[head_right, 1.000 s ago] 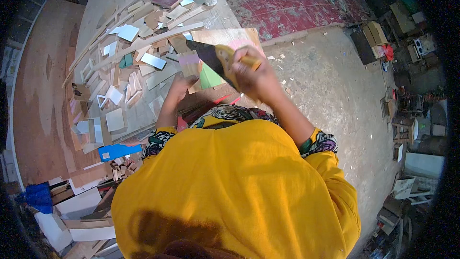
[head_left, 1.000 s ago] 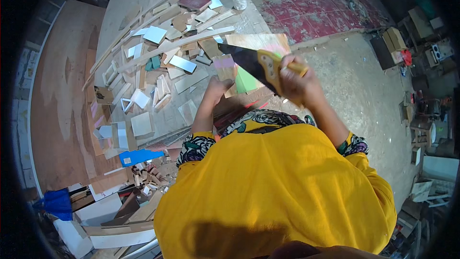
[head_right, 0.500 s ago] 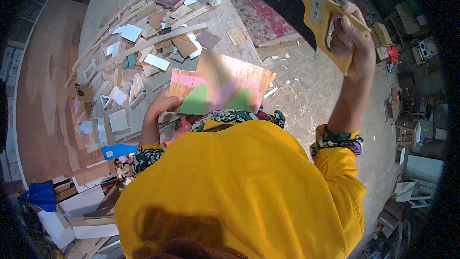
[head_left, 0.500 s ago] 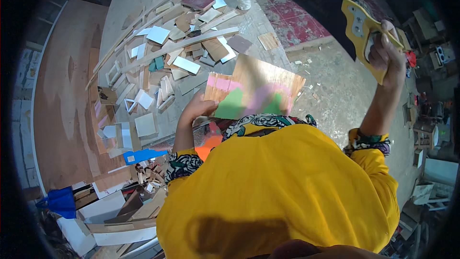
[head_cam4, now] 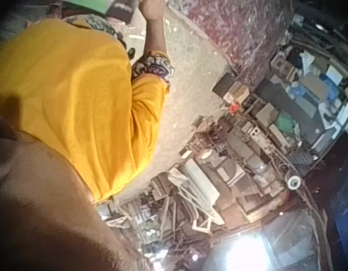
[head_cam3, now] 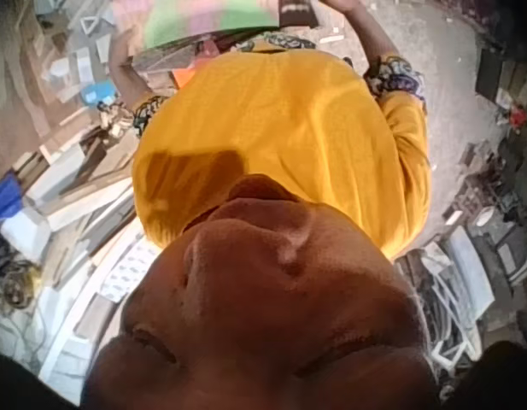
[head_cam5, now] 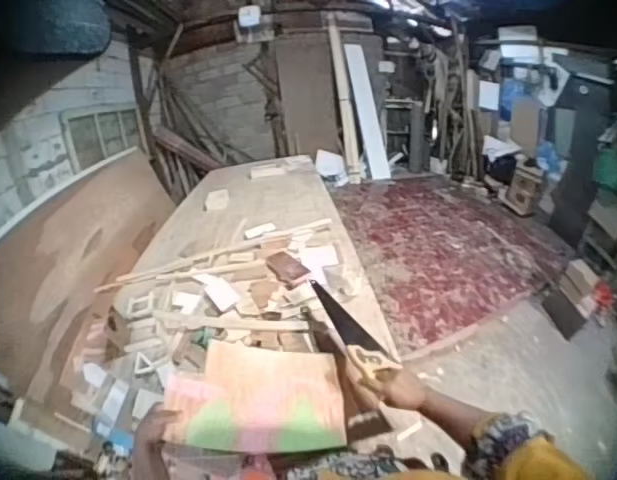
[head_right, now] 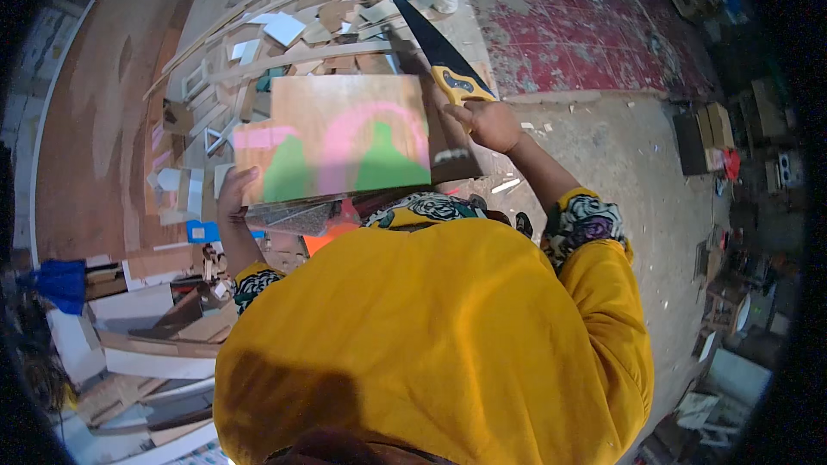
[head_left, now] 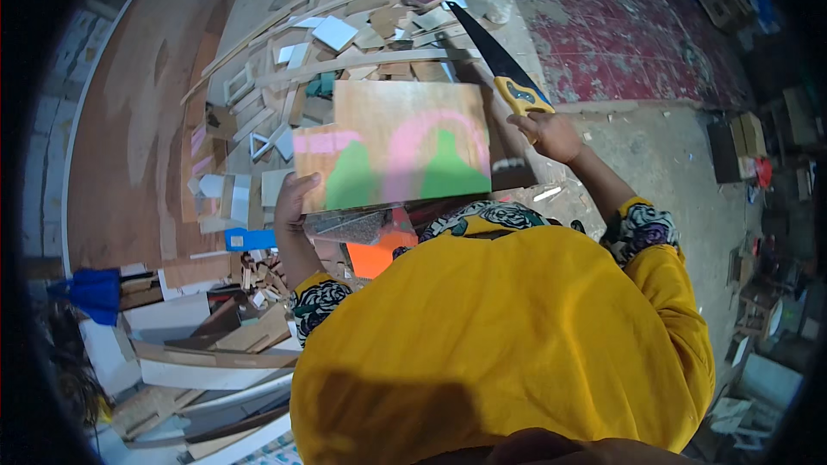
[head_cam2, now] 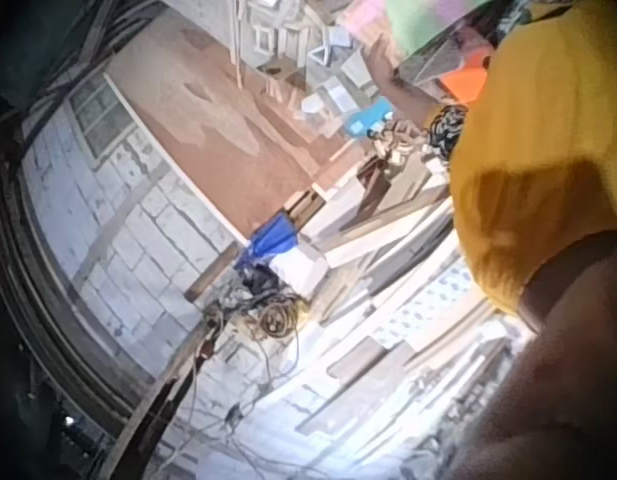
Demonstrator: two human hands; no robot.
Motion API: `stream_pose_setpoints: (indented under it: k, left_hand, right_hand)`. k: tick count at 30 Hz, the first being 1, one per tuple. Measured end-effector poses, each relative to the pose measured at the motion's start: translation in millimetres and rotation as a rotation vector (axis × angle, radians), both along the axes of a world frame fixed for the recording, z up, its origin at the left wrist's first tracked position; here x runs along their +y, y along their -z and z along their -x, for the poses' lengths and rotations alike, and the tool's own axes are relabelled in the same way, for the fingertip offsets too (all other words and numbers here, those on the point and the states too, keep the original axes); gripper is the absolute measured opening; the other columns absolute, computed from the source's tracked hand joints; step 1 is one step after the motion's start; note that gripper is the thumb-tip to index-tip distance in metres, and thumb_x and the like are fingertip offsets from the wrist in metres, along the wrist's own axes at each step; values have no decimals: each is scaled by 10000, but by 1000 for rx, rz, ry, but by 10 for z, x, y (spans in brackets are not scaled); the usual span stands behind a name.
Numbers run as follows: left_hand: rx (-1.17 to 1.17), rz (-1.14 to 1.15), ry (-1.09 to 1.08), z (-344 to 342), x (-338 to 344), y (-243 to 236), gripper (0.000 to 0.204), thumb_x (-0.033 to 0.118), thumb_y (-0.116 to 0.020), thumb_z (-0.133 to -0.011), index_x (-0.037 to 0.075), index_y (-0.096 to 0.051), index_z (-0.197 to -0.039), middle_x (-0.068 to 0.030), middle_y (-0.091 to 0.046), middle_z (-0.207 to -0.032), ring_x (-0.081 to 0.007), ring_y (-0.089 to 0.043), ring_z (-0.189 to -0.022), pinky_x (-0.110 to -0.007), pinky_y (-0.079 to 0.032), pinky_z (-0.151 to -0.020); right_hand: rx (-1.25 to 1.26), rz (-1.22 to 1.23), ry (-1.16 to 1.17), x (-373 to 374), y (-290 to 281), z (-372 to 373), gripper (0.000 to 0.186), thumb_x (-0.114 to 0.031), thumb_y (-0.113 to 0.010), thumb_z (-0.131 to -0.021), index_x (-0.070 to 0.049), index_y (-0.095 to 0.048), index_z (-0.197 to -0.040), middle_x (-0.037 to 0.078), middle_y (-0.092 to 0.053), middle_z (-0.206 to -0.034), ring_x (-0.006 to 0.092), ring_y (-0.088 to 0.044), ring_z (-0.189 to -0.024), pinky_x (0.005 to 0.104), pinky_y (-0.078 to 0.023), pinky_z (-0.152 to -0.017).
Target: Sawing a small piece of painted wood with a hand saw and then sanding the edges with a sanding block.
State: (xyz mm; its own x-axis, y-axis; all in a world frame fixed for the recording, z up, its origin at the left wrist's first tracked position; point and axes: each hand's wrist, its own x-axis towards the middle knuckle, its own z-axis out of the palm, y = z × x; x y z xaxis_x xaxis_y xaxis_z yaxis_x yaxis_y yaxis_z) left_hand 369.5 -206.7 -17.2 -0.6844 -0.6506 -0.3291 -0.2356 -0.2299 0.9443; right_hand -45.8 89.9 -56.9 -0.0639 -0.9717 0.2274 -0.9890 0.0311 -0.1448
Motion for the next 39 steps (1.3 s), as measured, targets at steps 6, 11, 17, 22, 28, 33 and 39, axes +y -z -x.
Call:
stream_pose_setpoints:
  k: [6, 11, 17, 22, 28, 33, 39]
  left_hand:
    - [265, -16, -392, -391, 244, -94, 376, 119, -616, -796, -31, -557, -1136, -100, -649, -998, -197, -641, -873, -312, -498, -771]
    - [487, -81, -639, -309, 341, -42, 469, 66, -603, -811, -49, -450, -1239, -142, -594, -1134, -246, -621, -981, -362, -504, -849]
    - [521, -130, -628, 128, 522, -177, 466, 51, -582, -818, -54, -435, -1247, -147, -579, -1150, -253, -605, -1014, -362, -497, -863]
    - [568, -128, -402, 983, 824, -579, 377, 73, -580, -815, -54, -518, -1164, -139, -600, -1100, -227, -607, -996, -353, -464, -896]
    - [770, 477, 235, 1839, 1122, -1017, 471, 370, -486, -923, -21, -561, -1175, -186, -520, -1255, -285, -397, -1272, -375, -247, -1063]
    - [252, 937, -108, 2448, 947, -603, 984, 370, -772, -701, 3, -203, -1415, -296, -190, -1444, -371, -125, -1382, -418, -145, -1108]
    - [213, 396, 266, 2715, 940, 31, 624, 308, -777, -720, -42, -538, -1178, -120, -635, -1014, -134, -584, -904, -267, -458, -801]
  right_hand:
    - [72, -174, -161, -512, 454, -131, 346, -81, -507, -820, -138, -531, -1160, 113, -605, -911, 317, -620, -733, 406, -501, -579]
    - [-82, -154, -166, -728, 528, -109, 488, -56, -587, -752, -132, -493, -1225, 173, -539, -1161, 338, -541, -1050, 422, -464, -859]
    - [-104, 409, -56, -786, -695, -571, 739, -94, -734, -610, -162, -451, -1290, 133, -419, -1324, 341, -421, -1206, 459, -353, -989]
    - [160, 320, -101, -845, -1032, -887, 816, -164, -767, -618, -202, -397, -1345, 104, -281, -1458, 338, -302, -1313, 518, -261, -1046]
    - [-447, 878, 109, -414, -1024, -558, 309, 4, -606, -778, -34, -624, -1085, 135, -660, -1025, 275, -642, -927, 321, -498, -822]
    - [-1846, 1014, 259, 156, -895, -514, 171, -163, -551, -917, -15, -618, -969, 48, -635, -887, 160, -611, -811, 313, -491, -742]
    - [-2106, 1176, 479, 479, -279, -591, 196, -125, -609, -876, -53, -556, -1051, 30, -618, -932, 143, -605, -820, 293, -504, -755]
